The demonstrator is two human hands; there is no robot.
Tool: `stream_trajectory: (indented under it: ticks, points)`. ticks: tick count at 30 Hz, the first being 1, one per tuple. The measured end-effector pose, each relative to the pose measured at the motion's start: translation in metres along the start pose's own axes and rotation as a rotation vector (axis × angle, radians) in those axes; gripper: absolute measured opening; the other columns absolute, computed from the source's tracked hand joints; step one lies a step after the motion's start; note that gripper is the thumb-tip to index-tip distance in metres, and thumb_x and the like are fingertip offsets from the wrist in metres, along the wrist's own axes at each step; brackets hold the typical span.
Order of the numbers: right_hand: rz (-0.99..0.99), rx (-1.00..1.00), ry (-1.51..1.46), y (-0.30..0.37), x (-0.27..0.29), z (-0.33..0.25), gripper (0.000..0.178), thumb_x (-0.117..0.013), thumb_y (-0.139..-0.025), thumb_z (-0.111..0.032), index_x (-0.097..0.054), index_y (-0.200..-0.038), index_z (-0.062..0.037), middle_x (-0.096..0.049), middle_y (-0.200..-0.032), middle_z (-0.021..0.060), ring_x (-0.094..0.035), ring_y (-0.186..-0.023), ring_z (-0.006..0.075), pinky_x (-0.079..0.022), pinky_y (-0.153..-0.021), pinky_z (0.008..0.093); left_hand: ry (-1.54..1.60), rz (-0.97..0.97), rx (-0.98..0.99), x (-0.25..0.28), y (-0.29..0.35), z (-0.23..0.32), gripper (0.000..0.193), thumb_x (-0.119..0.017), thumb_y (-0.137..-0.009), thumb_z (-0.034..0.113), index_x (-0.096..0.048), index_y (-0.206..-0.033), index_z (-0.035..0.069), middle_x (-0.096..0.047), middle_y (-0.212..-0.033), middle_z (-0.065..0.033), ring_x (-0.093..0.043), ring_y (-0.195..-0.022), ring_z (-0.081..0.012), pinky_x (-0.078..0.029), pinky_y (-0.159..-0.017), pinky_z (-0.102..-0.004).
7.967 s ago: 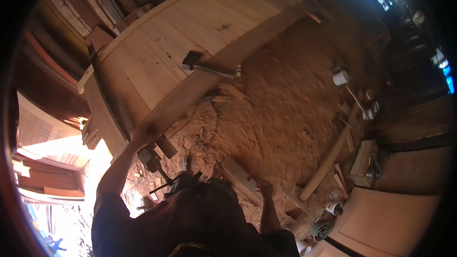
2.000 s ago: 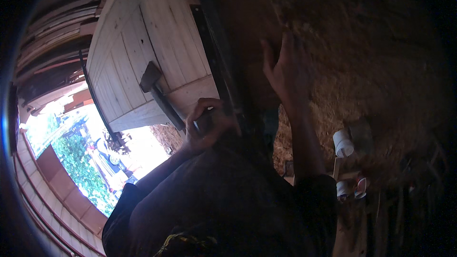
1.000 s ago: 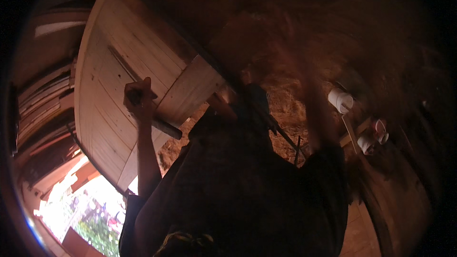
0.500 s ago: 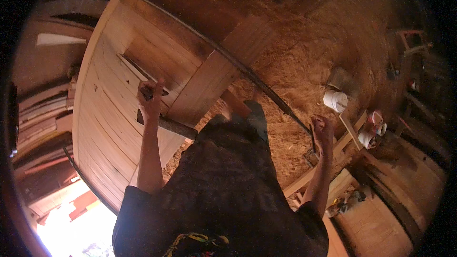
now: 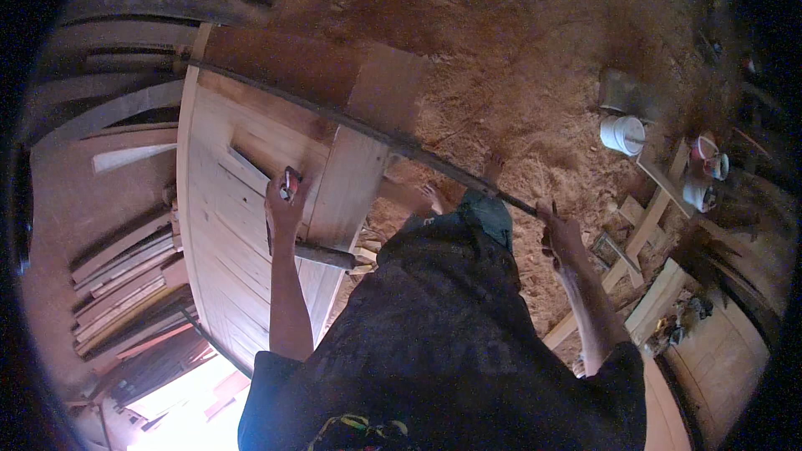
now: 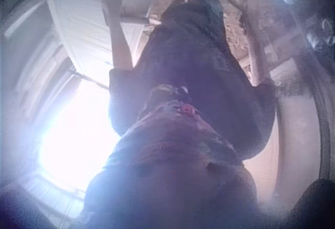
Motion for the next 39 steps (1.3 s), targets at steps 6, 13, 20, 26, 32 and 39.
stream_trajectory:
  ticks: [6,13,20,26,32,39]
  points:
    - [0.044,0.126,0.012,0.003,-0.002,0.017,0.038,-0.089,-0.082,-0.034,-0.065,-0.086,-0.0043,-0.046,-0.056,-0.0057,-0.038,-0.041,0.007,-0.027,-0.04,0.028,0.353,0.128,0.083,-0.007,0.002,0.109,0.04,-0.078,-0.092,0.026,-0.066,-0.121,0.002,-0.068,-0.112,-0.0115,-0.065,-0.104,-0.0213,-0.055,-0.085,-0.0348]
    - [0.013,0.215,0.042,-0.005,-0.005,0.018,0.032,-0.083,-0.08,-0.012,-0.07,-0.104,0.004,-0.07,-0.087,0.0086,-0.066,-0.079,0.0194,-0.051,-0.074,0.0348,0.613,-0.84,-0.632,-0.151,0.048,0.381,0.05,-0.069,-0.096,0.039,-0.061,-0.126,0.0,-0.067,-0.121,-0.0224,-0.063,-0.115,-0.0408,-0.05,-0.1,-0.0488]
    - [0.027,0.402,-0.062,-0.019,-0.007,0.035,0.04,-0.07,-0.079,-0.006,-0.065,-0.116,0.0075,-0.073,-0.108,0.0166,-0.069,-0.1,0.0242,-0.052,-0.087,0.0361,0.227,-1.369,-0.482,-0.357,0.163,0.378,0.031,-0.072,-0.087,0.034,-0.073,-0.085,0.003,-0.071,-0.082,-0.0191,-0.072,-0.084,-0.0358,-0.057,-0.078,-0.0481]
    - [0.304,0.627,-0.009,-0.027,-0.019,0.059,0.051,-0.07,-0.084,-0.015,-0.057,-0.128,0.0059,-0.072,-0.11,0.0187,-0.069,-0.096,0.0266,-0.054,-0.082,0.0395,0.509,-1.359,0.147,-0.279,0.136,0.407,0.025,-0.069,-0.087,0.028,-0.072,-0.087,0.003,-0.068,-0.077,-0.0121,-0.066,-0.069,-0.022,-0.053,-0.066,-0.0402]
    - [0.5,0.601,0.082,-0.067,-0.042,0.093,0.052,-0.071,-0.089,-0.023,-0.055,-0.134,-0.0013,-0.071,-0.111,0.0164,-0.069,-0.095,0.0252,-0.055,-0.079,0.0386,0.886,-0.959,-0.377,-0.184,0.143,0.421,0.024,-0.072,-0.089,0.028,-0.068,-0.082,0.005,-0.065,-0.067,-0.0106,-0.064,-0.063,-0.0192,-0.047,-0.055,-0.0382]
    - [0.379,0.62,0.041,-0.107,-0.031,0.143,0.054,-0.071,-0.093,-0.03,-0.053,-0.139,-0.0078,-0.071,-0.112,0.014,-0.069,-0.096,0.0237,-0.055,-0.08,0.0382,0.815,-0.789,-0.923,-0.16,0.15,0.388,0.028,-0.077,-0.078,0.026,-0.068,-0.099,0.008,-0.068,-0.075,-0.0106,-0.069,-0.086,-0.0355,-0.047,-0.081,-0.0482]
Point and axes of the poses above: each hand's wrist, its own y-axis away from the middle knuckle, its own x-axis out of the back of the hand, z = x × y, the point moved 1 cm from there along -y, towards the middle knuckle
